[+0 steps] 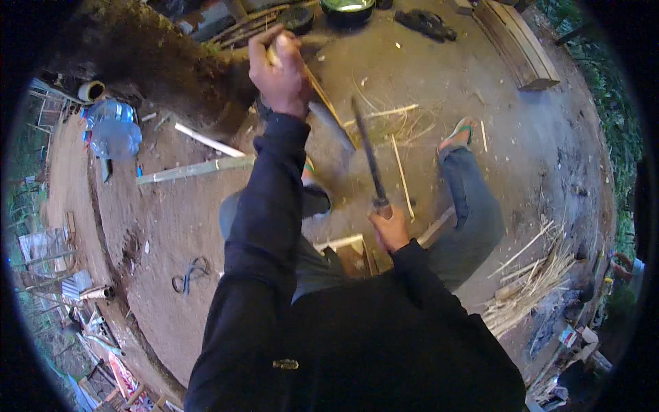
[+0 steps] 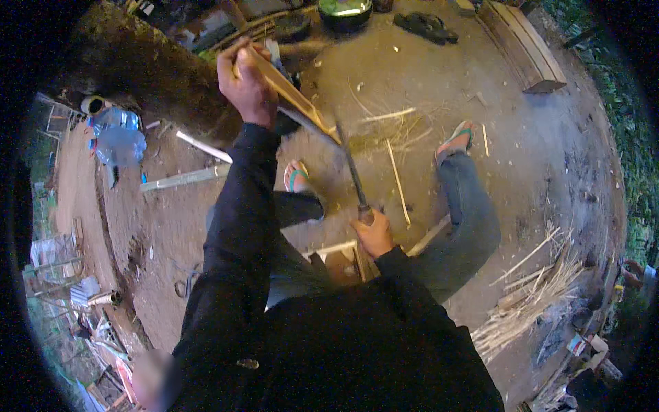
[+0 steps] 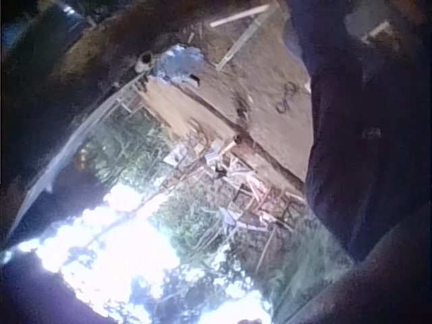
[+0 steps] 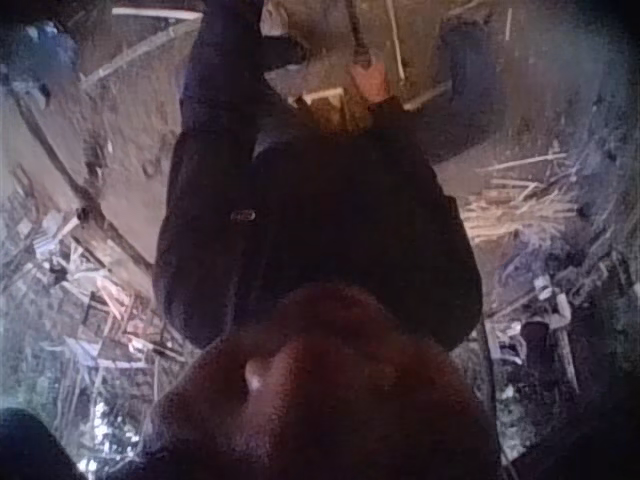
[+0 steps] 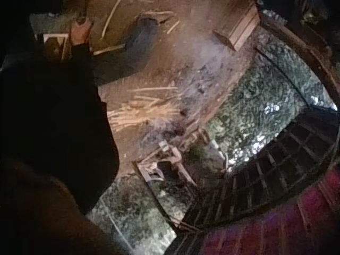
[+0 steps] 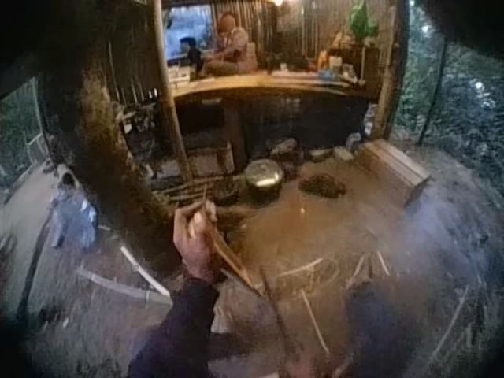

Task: The person uses a knife to split and shave a long bamboo pole, repeatedly scraping the surface to remove thin strips. The person holds the bamboo with one hand and uses the knife with the other to shape and smooth the material.

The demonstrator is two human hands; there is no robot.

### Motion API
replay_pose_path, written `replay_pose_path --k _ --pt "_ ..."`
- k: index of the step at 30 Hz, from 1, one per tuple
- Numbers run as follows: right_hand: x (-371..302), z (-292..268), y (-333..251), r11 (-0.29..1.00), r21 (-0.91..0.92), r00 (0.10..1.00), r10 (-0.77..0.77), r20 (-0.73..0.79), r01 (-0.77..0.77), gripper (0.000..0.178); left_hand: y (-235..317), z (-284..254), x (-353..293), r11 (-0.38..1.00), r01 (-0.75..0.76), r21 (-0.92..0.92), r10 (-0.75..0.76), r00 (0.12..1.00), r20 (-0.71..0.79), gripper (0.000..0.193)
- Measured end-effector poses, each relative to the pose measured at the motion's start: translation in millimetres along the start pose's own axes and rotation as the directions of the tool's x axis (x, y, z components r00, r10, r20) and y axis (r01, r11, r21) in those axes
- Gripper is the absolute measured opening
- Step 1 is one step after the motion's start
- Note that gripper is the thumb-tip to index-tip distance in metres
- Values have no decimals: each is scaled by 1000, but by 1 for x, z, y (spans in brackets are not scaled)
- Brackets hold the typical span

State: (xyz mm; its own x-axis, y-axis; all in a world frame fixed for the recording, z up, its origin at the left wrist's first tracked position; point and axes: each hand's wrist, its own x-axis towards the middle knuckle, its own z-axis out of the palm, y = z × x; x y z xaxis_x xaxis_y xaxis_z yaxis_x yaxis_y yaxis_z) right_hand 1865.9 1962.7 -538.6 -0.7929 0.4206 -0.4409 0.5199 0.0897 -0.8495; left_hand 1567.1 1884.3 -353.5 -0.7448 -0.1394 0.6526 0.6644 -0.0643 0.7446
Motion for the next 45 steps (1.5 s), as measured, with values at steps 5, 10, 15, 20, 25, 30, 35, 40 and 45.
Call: replay_pose_path --k 5,10,15,20,25,30,35,40,45 --pt "12 -1 -15 999 -47 996 -25 -88 21 21 -7 6 12 1000 -2 5 2 1000 -11 25" --pt "18 -5 -32 993 110 999 32 -3 -31 20 -8 4 14 997 -73 14 73 997 -16 26" --pt "15 1 -25 975 164 983 128 133 -149 12 -12 8 14 999 -46 16 46 999 0 29" --pt "16 0 -31 981 170 996 -92 11 89 14 -11 10 12 1000 -22 8 22 999 -33 29" --pt "13 -5 -43 999 -43 1000 -4 26 5 15 -9 14 9 999 -18 -45 18 1000 -9 24" --pt "15 5 -29 972 25 964 -228 -138 233 19 -6 15 7 999 -47 3 47 999 6 27" --pt "38 -5 -34 969 -236 996 87 30 -78 20 -6 20 8 997 1 -82 -1 1000 0 24" --pt "19 -20 -41 999 -9 989 52 138 -51 27 -6 22 10 995 -16 -102 17 1000 2 21" --pt "25 5 -20 999 -34 999 -40 3 40 26 -7 26 13 1000 -14 -1 15 1000 22 25"
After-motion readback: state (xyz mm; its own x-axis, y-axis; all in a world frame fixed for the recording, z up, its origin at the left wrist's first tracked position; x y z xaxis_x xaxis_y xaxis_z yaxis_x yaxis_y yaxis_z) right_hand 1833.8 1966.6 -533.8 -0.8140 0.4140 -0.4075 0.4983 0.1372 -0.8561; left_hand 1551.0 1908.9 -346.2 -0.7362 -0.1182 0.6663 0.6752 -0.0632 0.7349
